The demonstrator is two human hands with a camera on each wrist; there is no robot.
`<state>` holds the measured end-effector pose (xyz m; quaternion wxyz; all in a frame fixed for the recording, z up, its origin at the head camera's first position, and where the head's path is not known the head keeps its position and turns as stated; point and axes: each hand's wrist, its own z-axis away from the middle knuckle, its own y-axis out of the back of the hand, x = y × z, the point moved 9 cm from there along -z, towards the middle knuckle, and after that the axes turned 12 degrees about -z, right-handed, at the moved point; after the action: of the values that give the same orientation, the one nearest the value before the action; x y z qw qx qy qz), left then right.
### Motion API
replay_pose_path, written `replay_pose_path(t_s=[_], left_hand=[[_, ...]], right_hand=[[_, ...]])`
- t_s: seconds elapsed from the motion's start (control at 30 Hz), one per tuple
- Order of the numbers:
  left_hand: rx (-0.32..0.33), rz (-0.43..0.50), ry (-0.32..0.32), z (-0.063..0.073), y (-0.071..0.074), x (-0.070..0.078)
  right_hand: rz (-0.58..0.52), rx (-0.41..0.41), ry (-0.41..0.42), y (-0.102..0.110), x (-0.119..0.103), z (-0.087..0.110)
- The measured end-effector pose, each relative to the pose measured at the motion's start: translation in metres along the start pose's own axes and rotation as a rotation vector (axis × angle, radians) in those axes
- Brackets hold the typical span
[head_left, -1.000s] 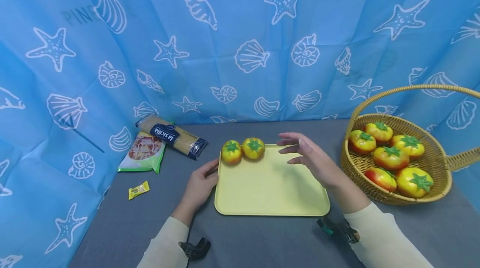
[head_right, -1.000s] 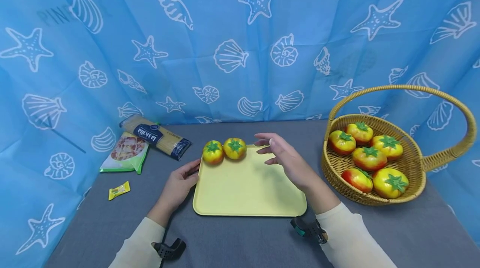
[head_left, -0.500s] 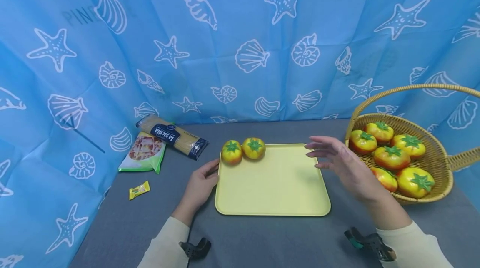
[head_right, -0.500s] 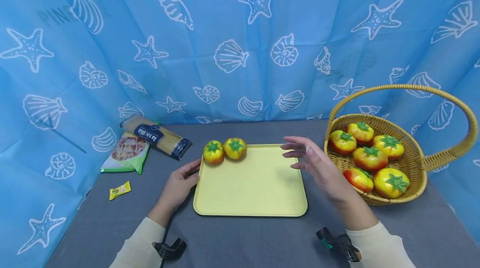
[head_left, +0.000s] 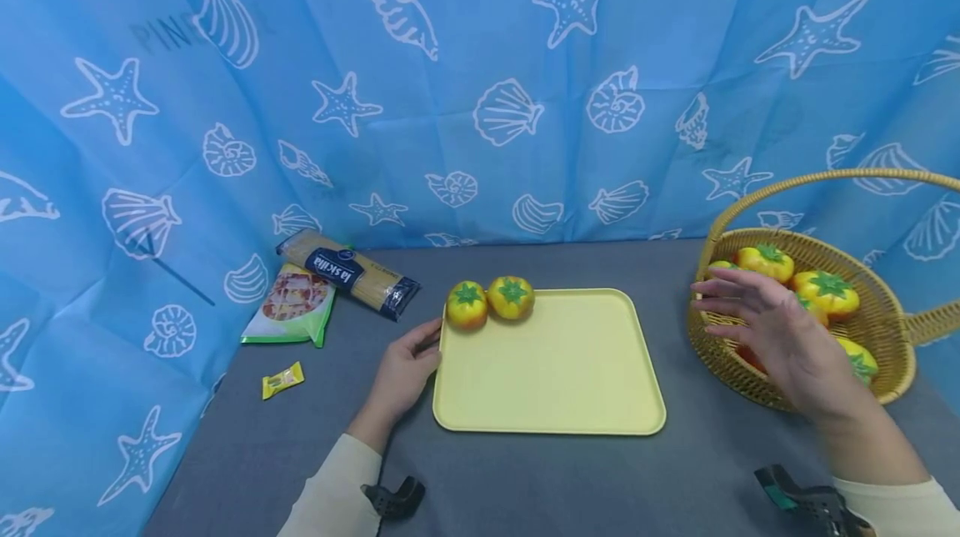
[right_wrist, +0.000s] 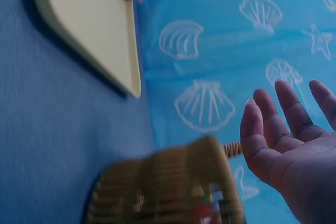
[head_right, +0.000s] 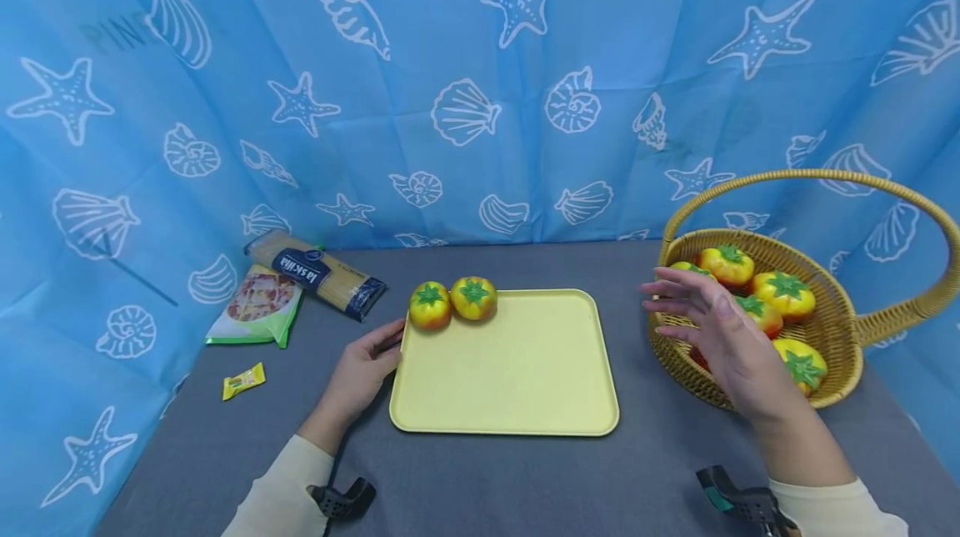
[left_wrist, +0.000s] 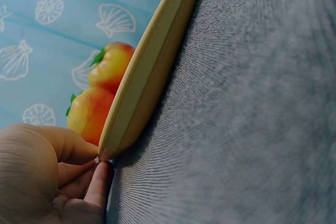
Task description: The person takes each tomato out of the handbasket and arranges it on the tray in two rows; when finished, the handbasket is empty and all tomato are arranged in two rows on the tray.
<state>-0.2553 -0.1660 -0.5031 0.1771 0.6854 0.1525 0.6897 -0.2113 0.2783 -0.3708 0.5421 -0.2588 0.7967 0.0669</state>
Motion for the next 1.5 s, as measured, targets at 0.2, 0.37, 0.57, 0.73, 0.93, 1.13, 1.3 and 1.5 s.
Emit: replay_pose_path(t_s=[0.2,0.37,0.57,0.73,0.93,1.13,1.3,1.5], left_hand=[[-0.001,0.014,0.01,-0.001,-0.001,-0.005],[-0.002,0.003,0.01,-0.001,-0.001,-0.006],[-0.002,0.011,0.007,-0.001,-0.001,-0.006],[-0.008,0.008,0.009,-0.002,-0.001,-0.005],[-0.011,0.014,-0.001,0.0,-0.001,-0.002],[-0.012,-0.006,0.019,-0.001,-0.001,-0.007],[-0.011,-0.018,0.024,-0.001,-0.002,-0.007],[-0.007,-0.006,0.012,-0.001,-0.001,-0.005]], right_hand=[[0.01,0.116,-0.006,0.027,-0.009,0.011],[-0.001,0.249,0.005,0.054,-0.01,0.022],[0.009,0.291,0.028,0.083,0.001,0.033],[0.124,0.365,-0.019,0.093,0.007,0.041],[0.479,0.319,-0.124,0.091,0.012,0.037],[0.539,0.262,-0.172,0.089,0.017,0.036],[0.609,0.216,-0.239,0.086,0.02,0.037],[0.731,0.158,-0.341,0.082,0.027,0.035]])
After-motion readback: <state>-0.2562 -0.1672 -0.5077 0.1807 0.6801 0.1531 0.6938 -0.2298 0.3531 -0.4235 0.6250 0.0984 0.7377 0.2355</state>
